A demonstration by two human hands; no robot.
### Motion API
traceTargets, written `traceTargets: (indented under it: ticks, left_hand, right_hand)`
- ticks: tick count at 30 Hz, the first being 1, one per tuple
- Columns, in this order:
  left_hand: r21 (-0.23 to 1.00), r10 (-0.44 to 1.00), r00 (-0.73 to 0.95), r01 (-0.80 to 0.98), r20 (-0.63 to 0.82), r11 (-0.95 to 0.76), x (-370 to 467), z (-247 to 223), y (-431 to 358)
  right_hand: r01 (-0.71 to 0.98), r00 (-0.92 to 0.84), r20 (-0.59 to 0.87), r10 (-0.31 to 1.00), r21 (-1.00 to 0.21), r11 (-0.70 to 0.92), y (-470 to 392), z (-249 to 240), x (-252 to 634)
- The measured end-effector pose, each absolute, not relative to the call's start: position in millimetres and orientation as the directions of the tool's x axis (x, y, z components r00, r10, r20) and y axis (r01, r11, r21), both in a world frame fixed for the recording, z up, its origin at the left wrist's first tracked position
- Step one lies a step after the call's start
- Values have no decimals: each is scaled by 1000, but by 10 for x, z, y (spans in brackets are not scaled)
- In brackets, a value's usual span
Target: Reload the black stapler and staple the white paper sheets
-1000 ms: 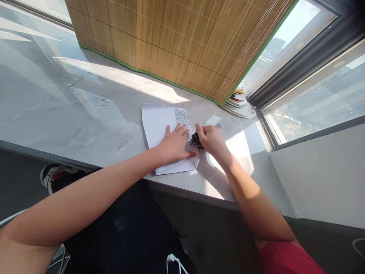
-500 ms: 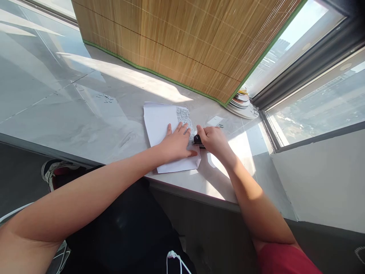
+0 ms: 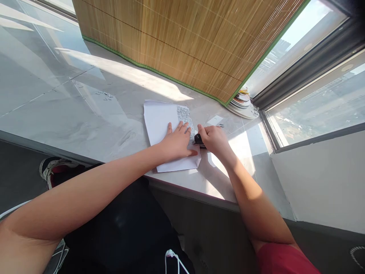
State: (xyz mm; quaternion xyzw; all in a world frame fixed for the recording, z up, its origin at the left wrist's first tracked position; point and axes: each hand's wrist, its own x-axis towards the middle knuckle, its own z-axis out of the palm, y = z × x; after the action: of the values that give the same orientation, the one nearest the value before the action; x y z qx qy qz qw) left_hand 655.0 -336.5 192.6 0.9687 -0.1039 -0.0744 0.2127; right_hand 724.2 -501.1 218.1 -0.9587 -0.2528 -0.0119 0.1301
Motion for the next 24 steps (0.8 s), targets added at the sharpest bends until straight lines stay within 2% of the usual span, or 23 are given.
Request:
traceTargets:
  ticks: [11, 18, 24]
  left_hand:
    - [419, -234, 965, -166, -116, -893, 6540, 1951, -3376]
    - [414, -231, 966, -163, -120, -896, 6539, 1957, -3380]
    - [429, -224, 968, -156, -111, -890, 6542, 1955, -3384]
  right_hand:
    - [520, 854, 99, 511, -212, -827, -5017, 2168, 7235]
    - [596, 803, 76, 591, -145, -790, -4985, 2233, 7201]
    - [585, 810, 101, 578, -77, -807, -4956, 2192, 7166]
